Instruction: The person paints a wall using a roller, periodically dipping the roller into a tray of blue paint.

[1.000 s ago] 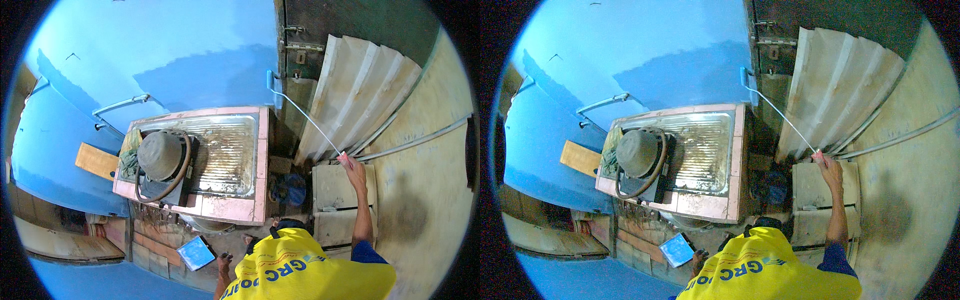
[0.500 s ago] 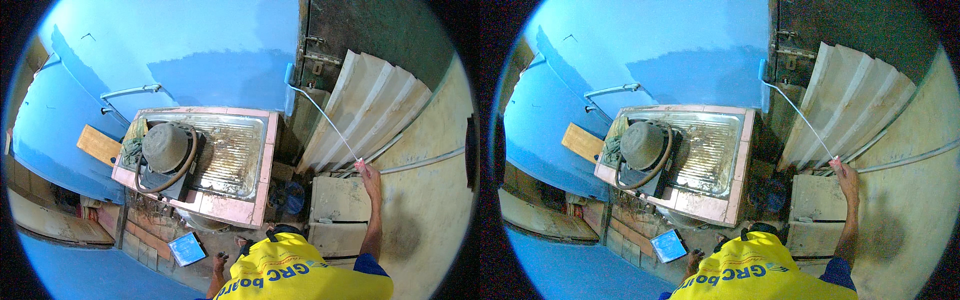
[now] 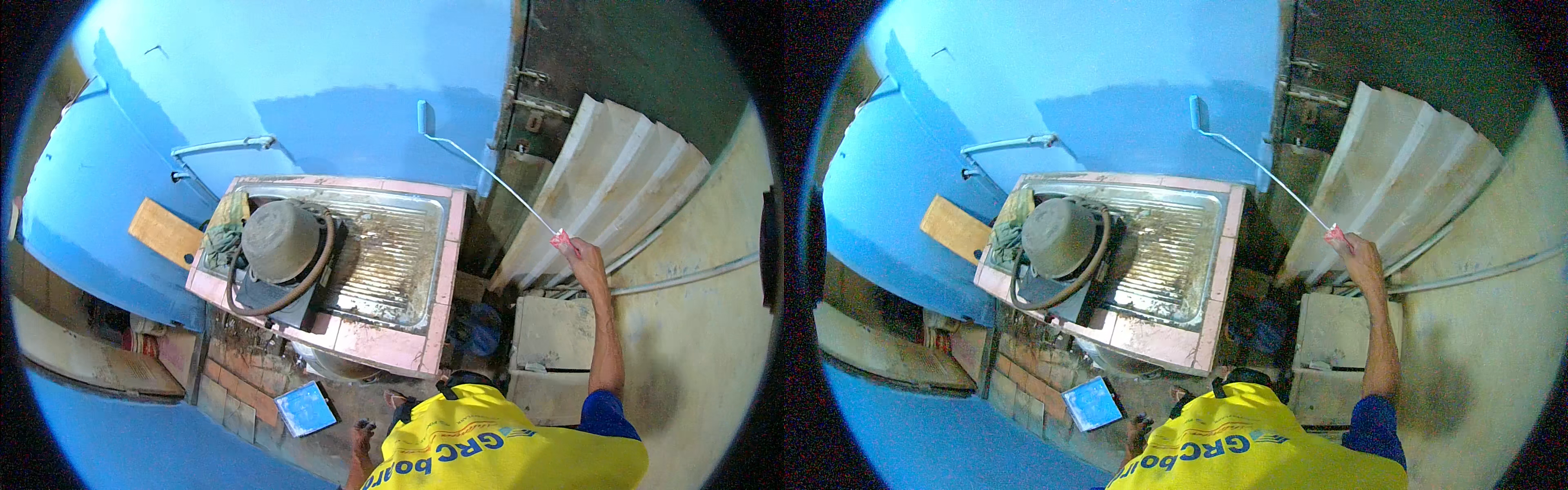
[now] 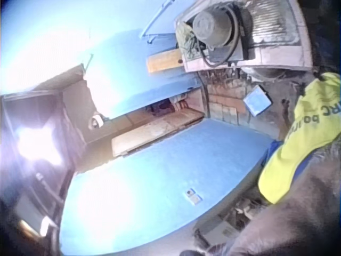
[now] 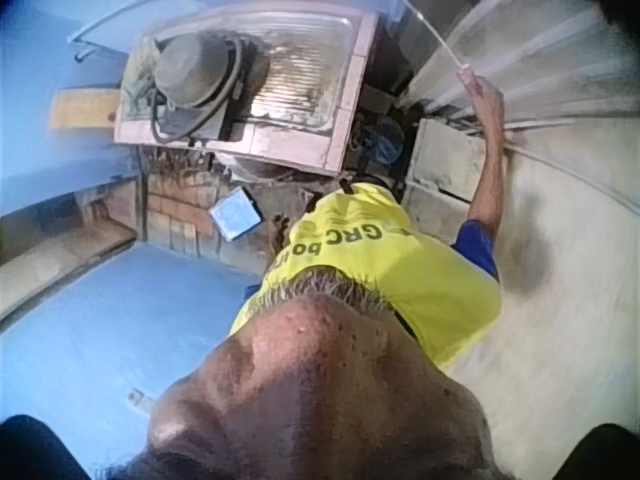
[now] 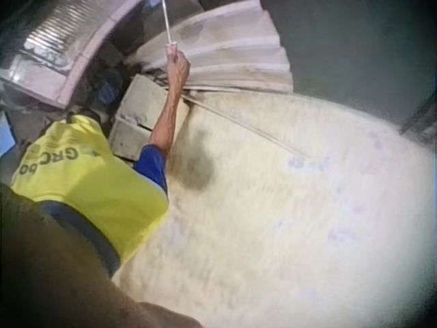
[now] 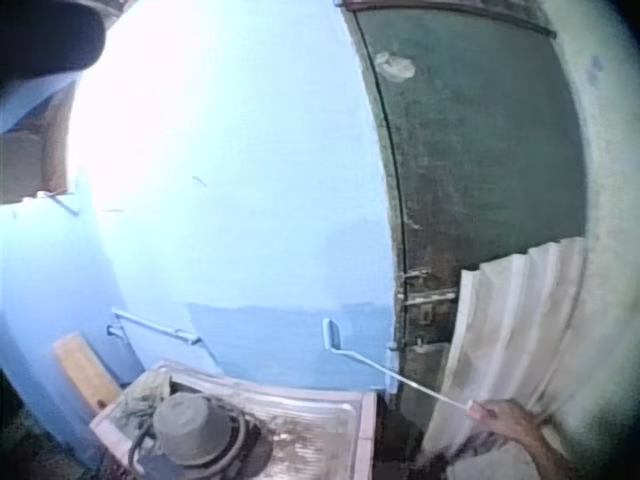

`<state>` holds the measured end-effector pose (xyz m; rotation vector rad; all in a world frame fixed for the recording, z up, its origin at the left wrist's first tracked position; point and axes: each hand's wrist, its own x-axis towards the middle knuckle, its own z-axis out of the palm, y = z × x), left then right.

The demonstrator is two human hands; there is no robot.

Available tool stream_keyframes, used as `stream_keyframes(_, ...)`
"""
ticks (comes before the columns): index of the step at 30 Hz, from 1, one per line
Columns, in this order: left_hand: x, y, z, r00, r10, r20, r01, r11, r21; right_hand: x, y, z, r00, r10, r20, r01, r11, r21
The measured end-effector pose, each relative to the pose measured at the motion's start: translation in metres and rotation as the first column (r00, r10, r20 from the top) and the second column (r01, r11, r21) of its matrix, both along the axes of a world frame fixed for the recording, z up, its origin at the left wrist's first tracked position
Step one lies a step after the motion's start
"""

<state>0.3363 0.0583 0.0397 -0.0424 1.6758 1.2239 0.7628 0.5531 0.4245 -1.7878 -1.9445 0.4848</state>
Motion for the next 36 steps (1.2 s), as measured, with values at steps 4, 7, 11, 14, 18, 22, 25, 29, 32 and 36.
stream_keyframes(4, 0.005, -0.018, -0.002, 0.999, 0.030, -0.028, -0.030, 1.000, 0.001, -0.047, 0.018, -0.001, 0.997, 0.075, 0.030, -0.077, 0.994, 0.075)
stream_keyframes(7, 0.019, -0.022, 0.005, 0.984, 0.180, -0.006, -0.180, 0.984, 0.011, -0.093, 0.024, 0.005, 0.996, 0.087, 0.037, -0.089, 0.994, 0.065)
stream_keyframes(11, 0.010, -0.041, -0.018, 0.994, 0.098, 0.038, -0.095, 0.993, -0.074, -0.161, 0.035, 0.008, 0.991, 0.131, 0.038, -0.133, 0.989, 0.063)
stream_keyframes(14, 0.014, -0.059, -0.041, 0.980, 0.198, 0.033, -0.196, 0.979, -0.052, -0.207, 0.052, -0.004, 0.985, 0.175, 0.013, -0.175, 0.982, 0.064)
stream_keyframes(18, 0.008, -0.067, -0.055, 0.988, 0.149, -0.029, -0.152, 0.973, -0.174, -0.263, 0.076, -0.011, 0.966, 0.245, 0.079, -0.251, 0.964, 0.085)
stream_keyframes(22, 0.002, -0.086, -0.065, 0.982, 0.167, -0.089, -0.181, 0.968, -0.172, -0.317, 0.089, 0.000, 0.949, 0.297, 0.105, -0.304, 0.951, 0.057)
stream_keyframes(25, -0.011, -0.090, -0.072, 0.980, 0.185, -0.069, -0.193, 0.972, -0.136, -0.326, 0.096, -0.004, 0.916, 0.395, 0.064, -0.400, 0.912, 0.089)
stream_keyframes(29, -0.022, -0.097, -0.072, 0.984, 0.169, -0.057, -0.173, 0.980, -0.099, -0.303, 0.066, 0.004, 0.861, 0.453, -0.233, -0.458, 0.888, 0.034)
stream_keyframes(32, -0.027, -0.089, -0.082, 0.988, 0.132, -0.080, -0.139, 0.985, -0.101, -0.272, 0.017, 0.047, 0.904, 0.284, -0.320, -0.359, 0.911, -0.205)
stream_keyframes(36, -0.036, -0.075, -0.093, 0.982, 0.082, -0.168, -0.116, 0.972, -0.202, -0.236, -0.015, 0.052, 0.831, 0.485, -0.274, -0.465, 0.875, 0.137)
